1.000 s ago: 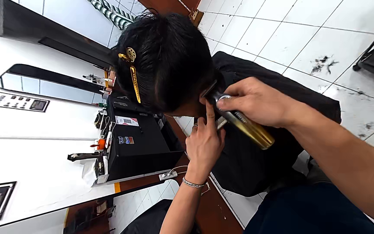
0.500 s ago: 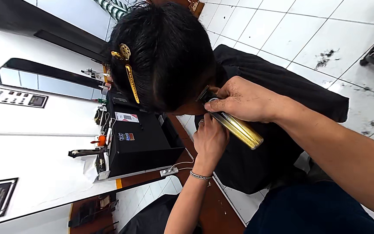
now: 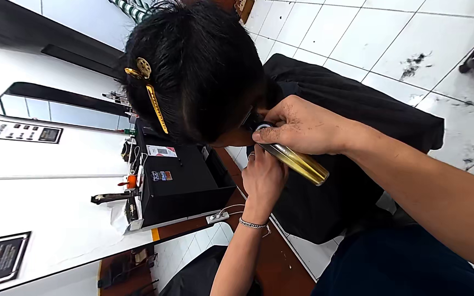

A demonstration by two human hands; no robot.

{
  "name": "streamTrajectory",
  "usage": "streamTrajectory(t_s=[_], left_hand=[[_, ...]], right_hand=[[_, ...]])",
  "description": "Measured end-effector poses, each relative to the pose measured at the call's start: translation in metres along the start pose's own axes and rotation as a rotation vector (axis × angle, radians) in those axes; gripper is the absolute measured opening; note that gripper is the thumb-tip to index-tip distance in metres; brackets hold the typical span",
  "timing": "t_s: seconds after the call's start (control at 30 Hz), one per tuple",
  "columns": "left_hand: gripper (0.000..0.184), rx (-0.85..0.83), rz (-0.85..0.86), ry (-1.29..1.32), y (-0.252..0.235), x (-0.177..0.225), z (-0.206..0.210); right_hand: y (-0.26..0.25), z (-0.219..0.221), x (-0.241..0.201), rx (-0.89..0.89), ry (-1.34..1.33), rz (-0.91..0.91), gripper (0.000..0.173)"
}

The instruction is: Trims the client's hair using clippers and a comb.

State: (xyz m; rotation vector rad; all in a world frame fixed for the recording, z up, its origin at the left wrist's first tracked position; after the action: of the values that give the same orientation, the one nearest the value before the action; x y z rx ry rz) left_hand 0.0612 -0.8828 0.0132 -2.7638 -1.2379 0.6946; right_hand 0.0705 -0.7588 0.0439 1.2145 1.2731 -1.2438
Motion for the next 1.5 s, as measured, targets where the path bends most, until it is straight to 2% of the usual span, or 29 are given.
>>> streamTrajectory(t_s=[0.23,0.37,0.47,0.53,0.63,0.73,0.83,1.07,1.5], left_hand=[[0.037,0.011,0.006,0.018,0.001,-0.002,-0.001],[0.038,0.016,0.000,0.007,0.001,-0.003,-0.002],[0.035,0.056,0.012,-0.002,0.003,-0.003,-0.003],[0.033,0.100,0.034,0.007,0.003,-0.002,-0.006],[0.035,0.060,0.034,0.034,0.004,0.000,-0.003],[0.032,0.130,0.091,0.054,0.015,0.006,-0.007],[0.029,0.135,0.113,0.065,0.031,0.003,-0.015],[0.029,0.118,0.076,-0.039,0.028,-0.018,-0.011],[0.038,0.016,-0.001,-0.032,0.021,-0.027,0.002]], right_hand=[[-0.002,0.000,0.000,-0.009,-0.013,-0.021,0.034],[-0.003,-0.002,0.002,0.008,-0.029,0.007,0.040],[0.001,0.004,-0.004,-0.054,0.020,-0.104,0.030],[0.006,0.008,-0.003,-0.097,0.028,-0.110,0.031],[0.020,0.003,0.001,-0.054,-0.018,-0.121,0.030],[0.039,0.007,-0.001,-0.070,-0.078,-0.169,0.022],[0.046,0.026,0.003,-0.132,-0.201,-0.128,0.022],[0.018,0.059,0.024,-0.242,-0.425,0.104,0.028],[0.001,0.041,0.014,-0.161,-0.421,0.076,0.027]])
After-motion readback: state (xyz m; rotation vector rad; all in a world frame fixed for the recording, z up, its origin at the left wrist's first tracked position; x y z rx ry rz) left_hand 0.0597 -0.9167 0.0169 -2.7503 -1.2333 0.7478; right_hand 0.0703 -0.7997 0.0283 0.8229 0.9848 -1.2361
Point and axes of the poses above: each hand's wrist, its own y-axis away from the middle knuckle, its own z-axis out of the palm, x = y × z, the point moved 9 cm from there along -y, towards the middle knuckle, and after that the axes turned 6 degrees about x, right-handed, at the moved point
